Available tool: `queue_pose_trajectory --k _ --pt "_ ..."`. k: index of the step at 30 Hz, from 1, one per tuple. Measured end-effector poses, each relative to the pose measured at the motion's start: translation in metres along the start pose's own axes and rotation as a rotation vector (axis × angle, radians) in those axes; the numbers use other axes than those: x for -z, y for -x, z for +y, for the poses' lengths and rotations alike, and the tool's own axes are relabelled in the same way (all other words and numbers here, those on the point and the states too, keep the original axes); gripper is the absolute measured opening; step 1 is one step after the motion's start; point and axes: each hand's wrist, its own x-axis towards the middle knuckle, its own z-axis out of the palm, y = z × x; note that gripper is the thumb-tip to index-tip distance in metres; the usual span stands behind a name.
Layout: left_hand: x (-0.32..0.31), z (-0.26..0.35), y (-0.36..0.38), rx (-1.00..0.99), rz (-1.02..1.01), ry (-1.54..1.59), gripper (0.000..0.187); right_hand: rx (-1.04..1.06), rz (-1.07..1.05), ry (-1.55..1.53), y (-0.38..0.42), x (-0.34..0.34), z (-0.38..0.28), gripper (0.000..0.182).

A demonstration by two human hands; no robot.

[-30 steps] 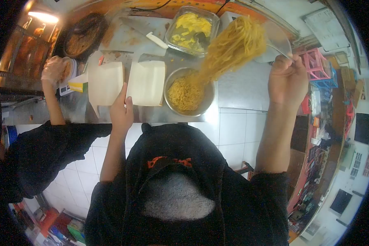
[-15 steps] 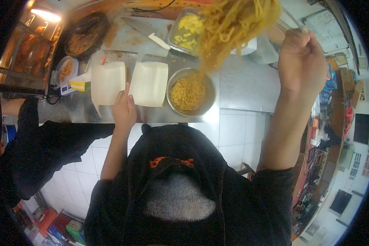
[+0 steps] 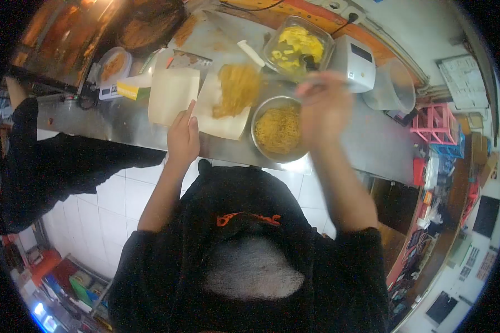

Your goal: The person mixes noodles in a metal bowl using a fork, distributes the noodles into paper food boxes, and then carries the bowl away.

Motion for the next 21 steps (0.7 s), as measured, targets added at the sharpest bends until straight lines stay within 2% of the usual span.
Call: queue_pose_trajectory --k 1,2,3,5,6,8,9,11,15,17,18,20,21 --pt "0.001 0.0 0.0 0.002 -0.025 0.031 0.039 -0.064 0.032 0.064 0.019 0.002 0.033 0.016" --pt "0.002 0.0 0.0 0.004 -0.053 0.062 0.04 -0.135 0.001 0.843 0.039 -0.006 0.048 0.017" --pt "-0.001 -0.003 0.001 0.017 -0.049 0.06 0.04 -0.185 -0.05 0.158 0.058 -0.002 0.082 0.011" --pt "-0.005 -0.01 0.001 -0.03 0.033 0.112 0.039 0.623 -0.783 1.202 0.07 0.019 0.112 0.015" --pt "-0.004 -0.01 0.0 -0.023 0.033 0.107 0.039 0.618 -0.787 1.195 0.076 0.018 0.111 0.015" --pt "-0.001 -0.009 -0.002 0.024 0.029 0.12 0.04 0.426 -1.192 1.109 0.094 0.016 0.103 0.024" --pt "-0.003 -0.012 -0.001 0.029 0.028 0.119 0.04 0.421 -1.194 1.106 0.095 0.013 0.099 0.024" --pt "-0.012 -0.023 0.003 0.069 0.13 0.273 0.038 0.46 -1.33 1.19 0.096 0.01 0.09 0.027" --pt "-0.022 -0.041 0.011 0.15 0.09 0.307 0.039 0.404 -1.394 1.149 0.094 0.027 0.081 0.035" --pt "-0.01 -0.019 0.007 0.638 -0.001 0.706 0.04 0.367 -1.396 1.18 0.093 0.035 0.066 0.042" --pt "-0.015 -0.017 0.007 0.64 -0.006 0.703 0.04 0.362 -1.392 1.178 0.095 0.042 0.062 0.042" --pt "-0.024 -0.015 0.007 0.663 0.183 0.872 0.033 0.188 -1.364 1.14 0.098 0.056 0.056 0.042" --pt "-0.024 -0.015 0.008 0.664 0.178 0.863 0.033 0.186 -1.357 1.134 0.1 0.062 0.052 0.042"
